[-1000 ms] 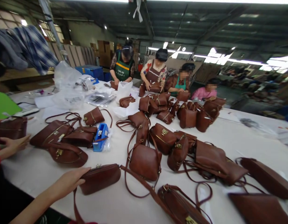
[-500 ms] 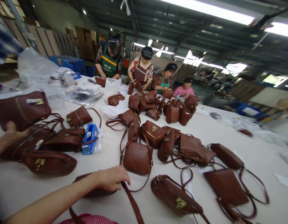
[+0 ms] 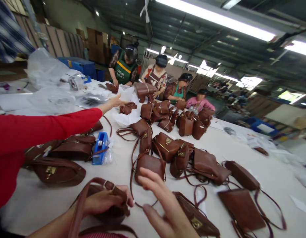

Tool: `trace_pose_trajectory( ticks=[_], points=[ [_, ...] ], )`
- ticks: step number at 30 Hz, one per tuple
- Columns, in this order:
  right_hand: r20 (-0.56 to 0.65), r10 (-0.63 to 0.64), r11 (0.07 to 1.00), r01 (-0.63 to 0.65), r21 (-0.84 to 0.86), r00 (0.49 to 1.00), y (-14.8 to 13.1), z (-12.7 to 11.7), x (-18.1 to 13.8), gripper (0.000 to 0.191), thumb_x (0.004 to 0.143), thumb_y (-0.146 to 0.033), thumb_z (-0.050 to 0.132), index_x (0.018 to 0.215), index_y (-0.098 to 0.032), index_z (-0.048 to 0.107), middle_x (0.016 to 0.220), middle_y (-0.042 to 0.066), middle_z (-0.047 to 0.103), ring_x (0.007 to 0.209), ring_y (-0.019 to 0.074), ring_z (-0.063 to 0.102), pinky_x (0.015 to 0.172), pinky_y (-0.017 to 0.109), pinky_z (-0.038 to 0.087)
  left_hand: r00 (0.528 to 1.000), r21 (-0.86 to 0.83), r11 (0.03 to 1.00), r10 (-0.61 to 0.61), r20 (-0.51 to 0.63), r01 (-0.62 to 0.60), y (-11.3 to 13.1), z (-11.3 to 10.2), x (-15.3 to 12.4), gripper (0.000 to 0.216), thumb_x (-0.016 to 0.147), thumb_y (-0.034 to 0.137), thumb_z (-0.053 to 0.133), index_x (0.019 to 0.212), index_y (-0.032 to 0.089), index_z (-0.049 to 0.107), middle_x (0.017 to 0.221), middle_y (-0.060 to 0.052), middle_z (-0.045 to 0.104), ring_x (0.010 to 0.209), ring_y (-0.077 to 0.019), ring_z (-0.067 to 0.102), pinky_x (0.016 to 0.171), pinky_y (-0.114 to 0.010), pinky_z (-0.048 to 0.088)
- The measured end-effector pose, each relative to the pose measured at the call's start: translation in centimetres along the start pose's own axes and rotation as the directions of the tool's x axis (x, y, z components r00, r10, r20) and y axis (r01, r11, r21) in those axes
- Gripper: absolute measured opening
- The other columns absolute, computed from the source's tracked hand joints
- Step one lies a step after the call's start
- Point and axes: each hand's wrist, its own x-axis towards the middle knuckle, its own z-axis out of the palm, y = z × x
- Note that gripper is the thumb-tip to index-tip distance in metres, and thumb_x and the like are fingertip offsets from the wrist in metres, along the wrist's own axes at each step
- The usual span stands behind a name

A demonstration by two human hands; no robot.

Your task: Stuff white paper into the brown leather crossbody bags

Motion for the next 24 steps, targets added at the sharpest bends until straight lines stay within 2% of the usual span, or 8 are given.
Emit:
trace_pose_trajectory(
  ticks=[2, 4, 8, 11, 13, 15, 19, 24],
  points=[
    [0.229, 0.043, 0.998, -0.053, 0.036, 0.973, 2.2, 3.8, 3.1, 0.066, 0.085, -0.035, 0.062, 0.146, -0.021, 0.041, 0.152, 0.015, 0.039, 0.143, 0.0314, 0.03, 0.117, 0.051, 0.025, 0.996, -0.161, 0.987, -0.007, -0.089, -0.007, -1.2, -0.2, -0.8, 0.031, 0.088, 0.046, 0.051, 0.091, 0.017, 0.064, 0.099, -0.007, 0.067, 0.093, -0.0222, 0.063, 0.083, -0.034, 0.051],
    [0.338, 0.048, 0.99, -0.089, 0.108, 0.94, 4.6, 8.0, 4.7, 0.08, 0.075, -0.038, 0.073, 0.145, -0.017, 0.041, 0.15, 0.018, 0.041, 0.141, 0.0352, 0.032, 0.116, 0.053, 0.024, 0.987, -0.189, 0.982, -0.021, -0.161, -0.01, -2.1, -0.2, -1.3, 0.034, 0.087, 0.051, 0.05, 0.089, 0.019, 0.061, 0.096, -0.005, 0.066, 0.095, -0.0225, 0.062, 0.086, -0.036, 0.05],
    [0.156, 0.09, 0.93, -0.139, 0.339, 0.984, 7.6, 14.8, 4.4, 0.077, 0.081, -0.037, 0.064, 0.15, -0.024, 0.031, 0.143, 0.012, 0.051, 0.133, 0.0304, 0.046, 0.112, 0.049, 0.033, 0.963, 0.013, 0.999, 0.033, -0.268, -0.03, -2.3, -0.6, -2.2, 0.025, 0.086, 0.044, 0.05, 0.082, 0.02, 0.058, 0.091, -0.003, 0.063, 0.09, -0.0205, 0.059, 0.083, -0.032, 0.049],
    [0.082, 0.089, 0.895, -0.116, 0.43, 0.993, 7.4, 17.1, 4.0, 0.069, 0.083, -0.043, 0.062, 0.146, -0.027, 0.038, 0.122, 0.01, 0.067, 0.119, 0.0312, 0.058, 0.105, 0.048, 0.041, 0.925, 0.169, 0.985, 0.089, -0.37, -0.027, -1.7, -1.5, -2.8, 0.011, 0.078, 0.031, 0.054, 0.075, 0.02, 0.057, 0.087, -0.001, 0.06, 0.085, -0.0192, 0.056, 0.081, -0.031, 0.047],
    [0.083, 0.1, 0.901, -0.126, 0.415, 0.992, 6.8, 17.2, 4.2, 0.05, 0.086, -0.046, 0.058, 0.132, -0.028, 0.056, 0.112, 0.01, 0.07, 0.112, 0.0317, 0.06, 0.101, 0.046, 0.044, 0.917, 0.158, 0.987, 0.039, -0.397, 0.026, -1.4, -2.3, -3.0, 0.008, 0.072, 0.027, 0.058, 0.075, 0.02, 0.058, 0.079, 0.0, 0.06, 0.079, -0.0181, 0.057, 0.076, -0.03, 0.048],
    [0.087, 0.14, 0.887, -0.164, 0.433, 0.986, 6.4, 16.3, 4.5, 0.038, 0.089, -0.049, 0.053, 0.115, -0.025, 0.067, 0.097, 0.009, 0.07, 0.098, 0.0296, 0.063, 0.091, 0.042, 0.049, 0.94, -0.042, 0.995, -0.104, -0.326, 0.096, -1.2, -3.2, -3.2, 0.017, 0.068, 0.028, 0.061, 0.082, 0.019, 0.057, 0.071, 0.001, 0.061, 0.064, -0.0159, 0.057, 0.061, -0.028, 0.049],
    [0.068, 0.232, 0.847, -0.236, 0.477, 0.97, 7.5, 12.4, 4.4, 0.034, 0.091, -0.046, 0.049, 0.105, -0.021, 0.066, 0.076, 0.003, 0.061, 0.07, 0.0199, 0.057, 0.066, 0.031, 0.049, 0.957, -0.449, 0.877, -0.255, -0.139, 0.168, -1.1, -4.5, -4.6, 0.032, 0.066, 0.031, 0.063, 0.093, 0.016, 0.056, 0.076, -0.004, 0.069, 0.052, -0.0125, 0.061, 0.048, -0.022, 0.048],
    [-0.096, 0.138, 0.982, -0.123, 0.144, 0.986, 10.4, 8.5, 5.0, 0.017, 0.088, -0.024, 0.047, 0.086, -0.021, 0.063, 0.085, 0.004, 0.059, 0.082, 0.0202, 0.057, 0.076, 0.031, 0.047, 0.926, -0.37, 0.869, -0.374, -0.054, 0.33, -1.2, -3.1, -6.3, 0.032, 0.068, 0.04, 0.061, 0.09, 0.017, 0.054, 0.078, -0.007, 0.073, 0.039, -0.0106, 0.057, 0.034, -0.017, 0.039]
  ],
)
